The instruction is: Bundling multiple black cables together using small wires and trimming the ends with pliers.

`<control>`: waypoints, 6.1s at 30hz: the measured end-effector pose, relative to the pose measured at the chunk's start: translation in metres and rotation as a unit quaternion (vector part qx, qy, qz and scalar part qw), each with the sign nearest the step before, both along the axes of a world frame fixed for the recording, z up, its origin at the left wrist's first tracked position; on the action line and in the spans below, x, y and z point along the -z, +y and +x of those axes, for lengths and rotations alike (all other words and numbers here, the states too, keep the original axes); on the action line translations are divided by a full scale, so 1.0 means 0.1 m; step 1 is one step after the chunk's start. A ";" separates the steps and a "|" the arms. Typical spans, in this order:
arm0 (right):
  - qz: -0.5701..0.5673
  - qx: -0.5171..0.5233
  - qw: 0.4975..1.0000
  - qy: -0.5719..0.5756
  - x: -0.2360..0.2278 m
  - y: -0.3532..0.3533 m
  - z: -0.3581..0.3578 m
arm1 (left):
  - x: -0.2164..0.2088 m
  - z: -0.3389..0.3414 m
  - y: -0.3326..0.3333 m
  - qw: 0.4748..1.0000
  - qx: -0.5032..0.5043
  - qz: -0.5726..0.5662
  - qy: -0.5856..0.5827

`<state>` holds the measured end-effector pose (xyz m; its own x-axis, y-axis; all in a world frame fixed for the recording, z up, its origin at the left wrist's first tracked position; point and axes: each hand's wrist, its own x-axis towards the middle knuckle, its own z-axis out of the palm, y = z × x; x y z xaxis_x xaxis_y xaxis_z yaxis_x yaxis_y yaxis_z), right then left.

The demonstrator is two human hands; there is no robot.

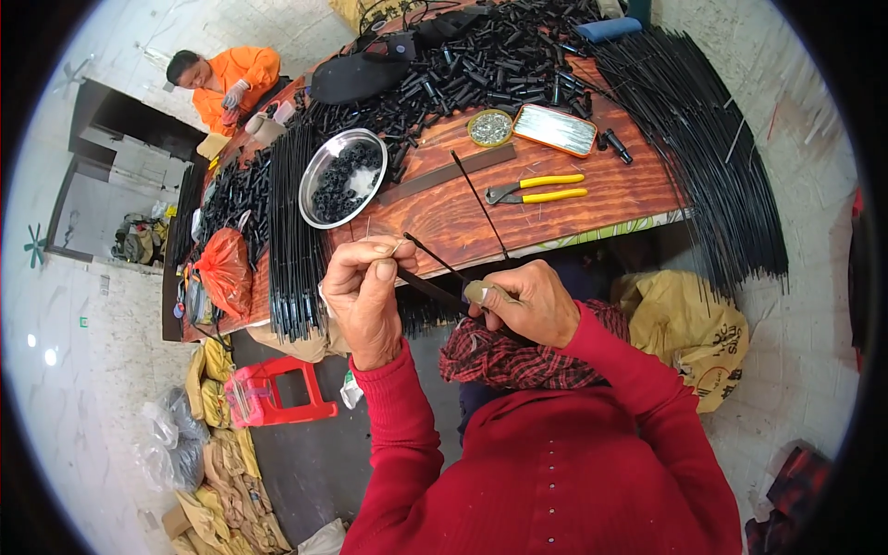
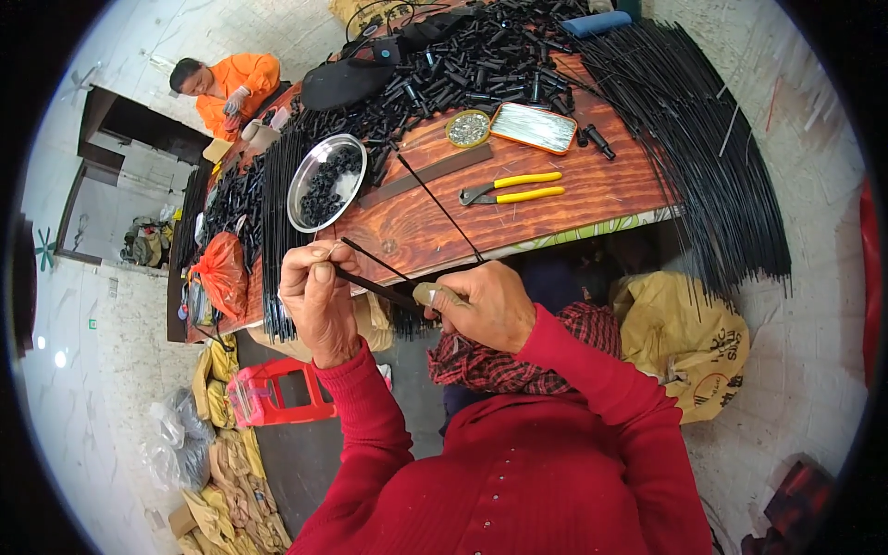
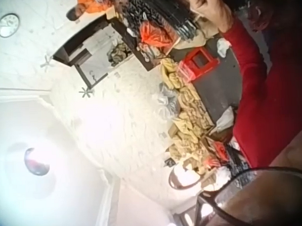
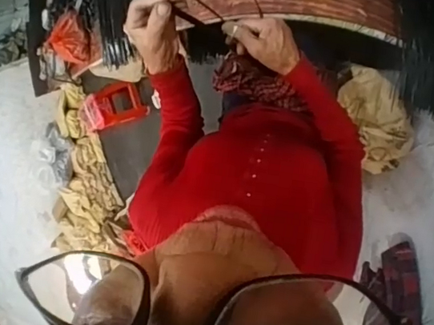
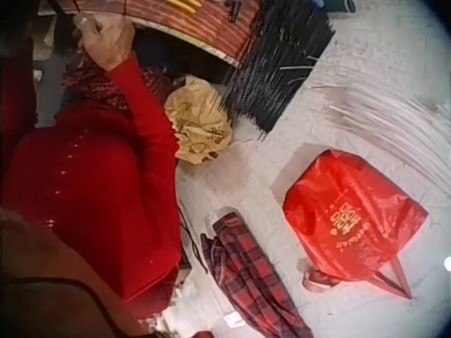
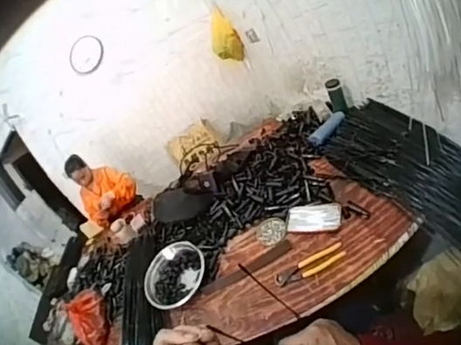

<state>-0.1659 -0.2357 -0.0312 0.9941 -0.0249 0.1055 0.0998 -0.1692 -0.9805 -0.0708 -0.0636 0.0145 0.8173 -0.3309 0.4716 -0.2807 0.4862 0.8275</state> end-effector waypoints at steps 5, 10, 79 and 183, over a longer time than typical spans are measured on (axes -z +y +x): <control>-0.003 -0.006 1.000 0.000 -0.03 0.00 0.01 | -0.01 -0.01 0.00 1.000 -0.008 0.000 0.000; 0.010 -0.015 1.000 -0.001 0.00 -0.03 0.01 | -0.03 0.02 0.00 1.000 0.009 0.006 0.007; 0.136 -0.038 0.988 -0.059 -0.13 -0.08 0.18 | -0.08 -0.01 -0.07 0.998 0.067 0.009 0.001; -0.132 0.095 0.952 -0.261 -0.46 -0.24 0.11 | -0.27 -0.12 -0.39 0.991 0.012 0.123 -0.047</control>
